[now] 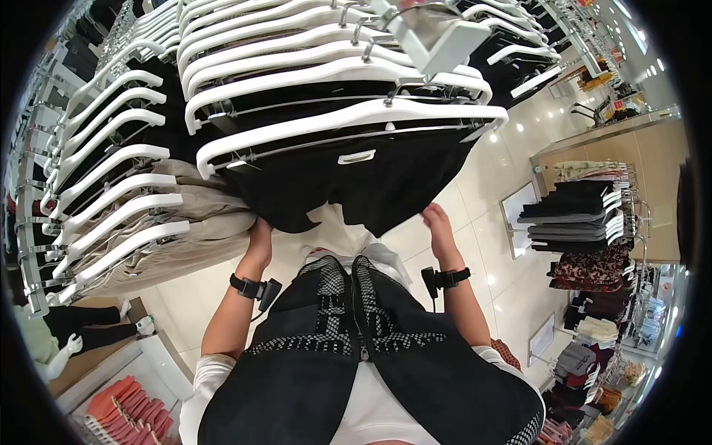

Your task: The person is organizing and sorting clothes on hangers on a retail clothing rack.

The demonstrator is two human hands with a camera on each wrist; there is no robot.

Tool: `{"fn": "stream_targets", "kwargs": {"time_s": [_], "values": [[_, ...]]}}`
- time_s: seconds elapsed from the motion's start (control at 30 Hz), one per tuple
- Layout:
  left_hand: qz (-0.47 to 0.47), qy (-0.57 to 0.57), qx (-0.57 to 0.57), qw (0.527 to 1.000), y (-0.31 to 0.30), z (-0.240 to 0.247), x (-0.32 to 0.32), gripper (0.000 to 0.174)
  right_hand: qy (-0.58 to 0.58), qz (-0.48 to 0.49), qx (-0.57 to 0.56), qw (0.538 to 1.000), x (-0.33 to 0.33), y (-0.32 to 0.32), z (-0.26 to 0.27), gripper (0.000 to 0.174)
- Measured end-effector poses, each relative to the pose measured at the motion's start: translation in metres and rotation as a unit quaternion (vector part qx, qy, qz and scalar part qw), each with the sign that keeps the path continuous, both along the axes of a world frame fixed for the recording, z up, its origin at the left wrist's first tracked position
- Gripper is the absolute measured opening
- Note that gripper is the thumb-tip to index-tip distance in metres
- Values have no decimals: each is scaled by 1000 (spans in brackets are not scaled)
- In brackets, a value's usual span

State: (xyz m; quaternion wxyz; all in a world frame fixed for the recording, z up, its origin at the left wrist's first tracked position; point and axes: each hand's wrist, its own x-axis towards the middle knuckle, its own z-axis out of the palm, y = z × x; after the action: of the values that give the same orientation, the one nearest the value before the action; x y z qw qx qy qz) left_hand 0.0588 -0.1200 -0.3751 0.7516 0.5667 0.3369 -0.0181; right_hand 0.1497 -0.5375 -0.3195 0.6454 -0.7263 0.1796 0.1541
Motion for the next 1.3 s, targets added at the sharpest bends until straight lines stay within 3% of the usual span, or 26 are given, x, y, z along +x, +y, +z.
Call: {"fn": "stream_targets", "kwargs": {"time_s": [0.07, 0.17, 0.33, 0.4, 0.5, 0.63, 0.67, 0.83, 1.03, 1.17, 1.3], "values": [[-28, -46, -7, 999, -4, 27, 7, 71, -90, -7, -36, 995, 19, -5, -1, 32], [21, -89, -11, 996, -18, 61, 16, 78, -193, -5, -51, 980, 50, -4, 29, 33], [83, -183, 110, 973, -37, 79, 14, 76, -337, 1, 0, 941, 92, -1, 111, 33], [111, -218, 189, 951, -47, 98, 16, 73, -410, 26, 27, 911, 102, -1, 135, 33], [179, -143, 338, 913, -81, 141, 18, 70, -539, 89, 18, 837, 116, -3, 154, 34], [254, -225, 406, 849, -108, 172, 24, 60, -665, 147, -30, 731, 141, 4, 190, 46], [258, -236, 419, 838, -112, 176, 22, 58, -664, 165, -33, 729, 148, 5, 193, 57], [313, -242, 485, 780, -132, 191, 5, 55, -660, 286, -8, 694, 170, 28, 218, 58], [281, -260, 582, 717, -132, 224, -12, 48, -651, 264, 12, 712, 174, 46, 217, 49], [235, -259, 676, 649, -118, 277, 6, 40, -643, 263, -57, 717, 178, 48, 230, 43], [172, -227, 736, 615, -97, 324, 38, 37, -670, 248, -163, 681, 170, 50, 247, 45]]}}
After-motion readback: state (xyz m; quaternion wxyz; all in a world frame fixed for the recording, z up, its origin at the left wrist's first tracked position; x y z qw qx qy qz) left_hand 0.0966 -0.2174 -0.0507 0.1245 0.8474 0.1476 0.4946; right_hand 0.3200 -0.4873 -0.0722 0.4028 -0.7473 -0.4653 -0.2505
